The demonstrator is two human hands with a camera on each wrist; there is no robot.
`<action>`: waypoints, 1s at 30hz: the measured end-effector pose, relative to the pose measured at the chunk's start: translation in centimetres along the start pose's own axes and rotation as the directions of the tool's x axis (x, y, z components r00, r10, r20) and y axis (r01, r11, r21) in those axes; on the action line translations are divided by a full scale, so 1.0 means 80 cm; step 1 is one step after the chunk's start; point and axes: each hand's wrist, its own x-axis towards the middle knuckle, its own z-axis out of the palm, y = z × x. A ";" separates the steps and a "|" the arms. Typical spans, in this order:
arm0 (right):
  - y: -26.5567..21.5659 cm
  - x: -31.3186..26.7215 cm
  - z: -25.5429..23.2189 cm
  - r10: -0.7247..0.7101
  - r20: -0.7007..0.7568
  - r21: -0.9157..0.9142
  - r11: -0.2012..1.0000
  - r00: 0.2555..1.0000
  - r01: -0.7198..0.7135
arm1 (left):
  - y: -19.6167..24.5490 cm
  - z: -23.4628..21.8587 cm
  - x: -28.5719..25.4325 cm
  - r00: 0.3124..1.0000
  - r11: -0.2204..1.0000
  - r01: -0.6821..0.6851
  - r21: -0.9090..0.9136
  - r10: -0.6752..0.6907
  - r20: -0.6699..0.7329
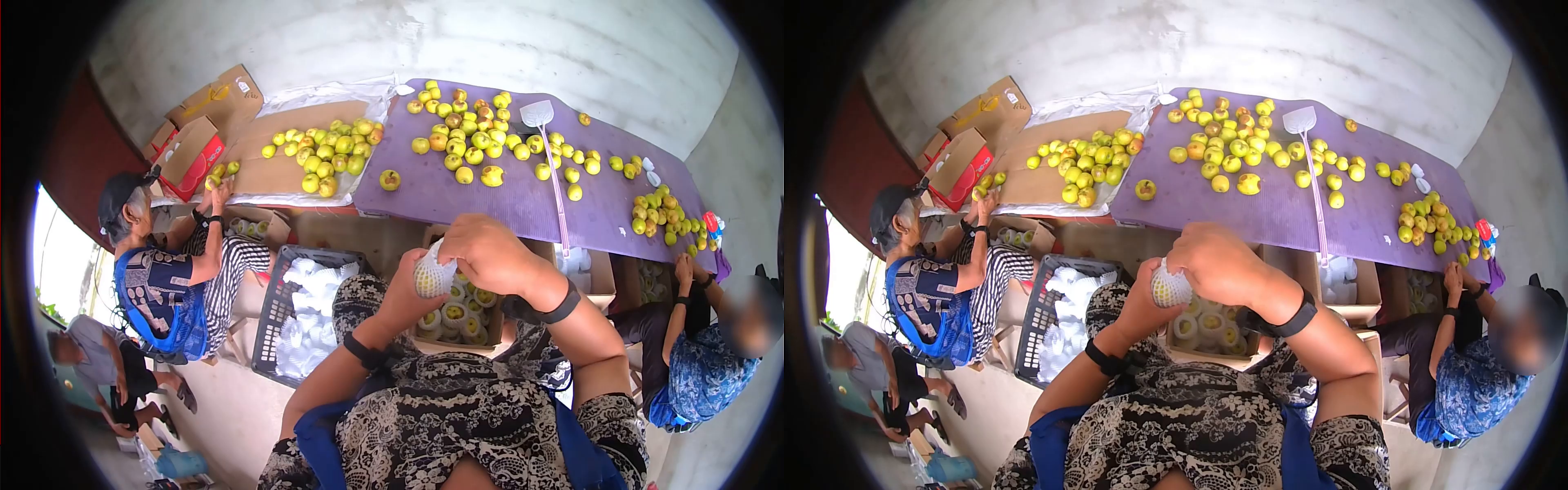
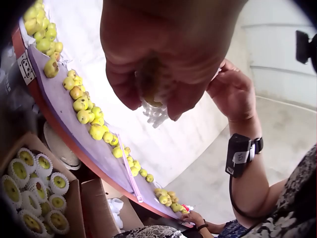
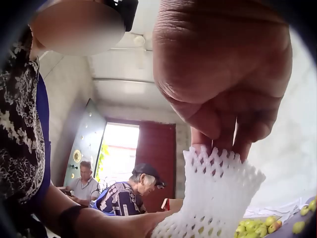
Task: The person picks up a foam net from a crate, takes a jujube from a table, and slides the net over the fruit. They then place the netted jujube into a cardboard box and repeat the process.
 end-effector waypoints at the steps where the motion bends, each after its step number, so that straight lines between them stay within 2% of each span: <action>1: 0.004 0.001 0.002 0.000 0.000 -0.001 1.000 1.000 0.000 | -0.001 0.000 0.000 1.000 1.000 -0.008 0.006 0.008 0.002; 4: 0.016 0.002 0.005 -0.024 0.065 -0.089 0.996 0.998 0.029 | 0.002 -0.004 0.002 1.000 0.999 -0.023 0.033 0.023 0.000; 7: 0.020 -0.001 0.001 -0.110 0.074 0.010 0.994 0.991 0.110 | 0.000 -0.007 0.004 1.000 1.000 -0.009 -0.026 0.010 0.025; 10: 0.015 0.000 -0.006 -0.085 0.131 0.032 0.996 0.988 0.081 | 0.006 -0.011 0.004 0.999 0.999 -0.035 0.004 0.035 0.026; 12: 0.014 0.002 -0.011 -0.112 0.179 -0.006 0.993 0.977 0.115 | 0.014 -0.015 0.005 0.999 1.000 -0.020 0.018 0.019 0.042; 15: 0.016 -0.002 -0.005 -0.089 0.166 0.083 0.994 0.982 0.077 | 0.015 -0.016 0.006 0.997 0.999 -0.032 0.037 0.030 0.066; 17: 0.014 -0.005 -0.003 -0.079 0.174 0.080 0.995 0.982 0.066 | 0.018 -0.016 0.007 0.996 0.997 -0.060 0.043 0.057 0.072; 20: 0.009 -0.006 -0.004 -0.051 0.197 0.090 0.995 0.979 0.034 | 0.032 -0.015 0.008 0.996 0.999 -0.026 0.043 0.023 0.081; 22: 0.005 -0.008 -0.003 -0.028 0.209 0.098 0.995 0.978 0.007 | 0.026 -0.008 0.007 0.972 0.959 -0.234 0.158 0.237 0.000; 25: 0.001 -0.011 0.003 -0.013 0.220 0.072 0.997 0.976 -0.003 | 0.006 -0.003 0.008 0.955 0.947 -0.296 0.126 0.291 0.058; 27: -0.003 -0.012 0.007 0.069 0.249 0.038 0.996 0.966 -0.081 | 0.006 -0.001 0.006 0.944 0.934 -0.331 0.131 0.326 0.060; 30: -0.010 -0.012 0.013 0.117 0.235 -0.011 0.993 0.965 -0.118 | 0.009 0.004 0.007 0.920 0.911 -0.392 0.127 0.389 0.049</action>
